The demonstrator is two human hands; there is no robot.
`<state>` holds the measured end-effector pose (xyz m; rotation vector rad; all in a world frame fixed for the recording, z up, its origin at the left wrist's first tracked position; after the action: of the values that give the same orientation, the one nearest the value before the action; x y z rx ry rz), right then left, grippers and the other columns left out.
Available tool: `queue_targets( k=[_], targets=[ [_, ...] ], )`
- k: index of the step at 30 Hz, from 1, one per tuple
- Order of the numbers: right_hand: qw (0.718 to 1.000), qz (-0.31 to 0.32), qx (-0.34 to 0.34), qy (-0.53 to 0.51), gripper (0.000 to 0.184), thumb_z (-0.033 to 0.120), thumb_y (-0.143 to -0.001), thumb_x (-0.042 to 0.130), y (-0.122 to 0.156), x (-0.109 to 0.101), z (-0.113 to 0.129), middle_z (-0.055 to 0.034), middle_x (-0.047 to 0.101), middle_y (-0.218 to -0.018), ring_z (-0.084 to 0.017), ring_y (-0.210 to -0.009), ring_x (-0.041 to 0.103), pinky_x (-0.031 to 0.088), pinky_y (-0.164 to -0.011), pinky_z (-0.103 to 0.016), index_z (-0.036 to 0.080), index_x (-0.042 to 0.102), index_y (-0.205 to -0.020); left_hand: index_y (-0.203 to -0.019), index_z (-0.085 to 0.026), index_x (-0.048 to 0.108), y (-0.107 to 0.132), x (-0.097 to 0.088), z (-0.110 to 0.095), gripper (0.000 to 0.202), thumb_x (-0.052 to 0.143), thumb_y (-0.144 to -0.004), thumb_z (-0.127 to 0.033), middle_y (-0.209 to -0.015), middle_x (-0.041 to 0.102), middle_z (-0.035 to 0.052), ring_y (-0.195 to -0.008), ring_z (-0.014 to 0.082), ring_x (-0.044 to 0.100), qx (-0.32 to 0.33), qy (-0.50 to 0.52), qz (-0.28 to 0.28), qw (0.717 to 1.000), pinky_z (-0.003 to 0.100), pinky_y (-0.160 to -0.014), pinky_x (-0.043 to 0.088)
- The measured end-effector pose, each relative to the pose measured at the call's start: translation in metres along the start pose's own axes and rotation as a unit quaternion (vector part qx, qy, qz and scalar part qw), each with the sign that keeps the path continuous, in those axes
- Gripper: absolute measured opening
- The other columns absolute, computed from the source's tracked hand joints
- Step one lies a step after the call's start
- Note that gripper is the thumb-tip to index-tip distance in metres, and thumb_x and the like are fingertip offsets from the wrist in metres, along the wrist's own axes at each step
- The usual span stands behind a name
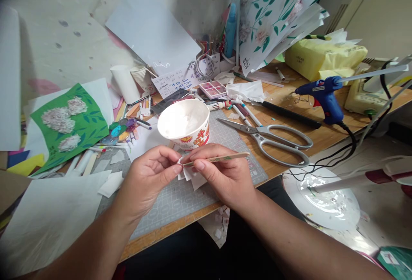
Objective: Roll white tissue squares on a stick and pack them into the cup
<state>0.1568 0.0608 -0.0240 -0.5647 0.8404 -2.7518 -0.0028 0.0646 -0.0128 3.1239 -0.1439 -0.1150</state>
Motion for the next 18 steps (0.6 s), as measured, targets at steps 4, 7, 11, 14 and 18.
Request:
queue_targets(
  k=[4,7,11,14,18],
  targets=[
    [1.0,0.0,-0.002,0.008,0.018,0.014,-0.095,0.064,0.0009,-0.0002,0.0007,-0.0027,0.078,-0.097,-0.017,-0.096,0.071,0.059,-0.081,-0.03,0.025,0.078,-0.102,-0.076,-0.017,0.065,-0.0005,0.0003,0.0007,0.011,0.076,-0.073,-0.016,-0.071,0.066,-0.0014,-0.066,0.0102,0.059,-0.001,-0.002,0.004,1.0,0.019,-0.062,0.049],
    [1.0,0.005,-0.003,0.0,0.019,0.015,-0.095,0.064,0.0008,0.0006,0.0016,-0.0028,0.078,-0.097,-0.018,-0.097,0.071,0.059,-0.082,-0.031,0.025,0.078,-0.103,-0.077,-0.017,0.065,-0.0007,-0.0003,0.0012,0.01,0.075,-0.075,-0.016,-0.07,0.065,-0.0019,-0.065,0.0101,0.059,0.002,-0.007,0.007,1.0,0.019,-0.061,0.049],
    [1.0,0.009,0.007,-0.015,0.017,0.015,-0.095,0.064,0.0,0.0016,0.0012,-0.003,0.078,-0.097,-0.018,-0.095,0.072,0.059,-0.082,-0.032,0.025,0.077,-0.102,-0.078,-0.018,0.066,-0.0011,-0.0009,0.0004,0.009,0.074,-0.076,-0.015,-0.07,0.065,-0.0024,-0.065,0.0099,0.059,0.01,-0.008,0.008,1.0,0.019,-0.061,0.05],
    [1.0,0.01,0.017,-0.024,0.017,0.015,-0.095,0.064,-0.0006,0.0019,-0.0001,-0.0031,0.077,-0.097,-0.018,-0.095,0.072,0.06,-0.08,-0.031,0.025,0.077,-0.101,-0.077,-0.018,0.066,-0.0017,-0.0005,-0.0001,0.009,0.074,-0.077,-0.015,-0.07,0.065,-0.0028,-0.065,0.0097,0.06,0.013,-0.005,0.008,1.0,0.019,-0.062,0.05],
    [0.999,0.012,0.022,-0.031,0.018,0.016,-0.096,0.063,-0.0004,0.0022,-0.0012,-0.0037,0.077,-0.099,-0.017,-0.094,0.072,0.06,-0.076,-0.03,0.025,0.077,-0.101,-0.078,-0.018,0.066,-0.0017,-0.0006,0.0005,0.009,0.074,-0.077,-0.015,-0.071,0.066,-0.003,-0.065,0.0096,0.06,0.01,-0.005,0.009,1.0,0.018,-0.062,0.051]
  ],
)
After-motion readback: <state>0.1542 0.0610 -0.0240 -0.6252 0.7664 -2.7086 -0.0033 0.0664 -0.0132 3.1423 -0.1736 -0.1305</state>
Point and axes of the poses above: each hand's wrist, its own y-axis away from the middle knuckle, its own x-axis out of the palm, z = x × y, the point moved 7 cm from there along -y, towards the middle knuckle
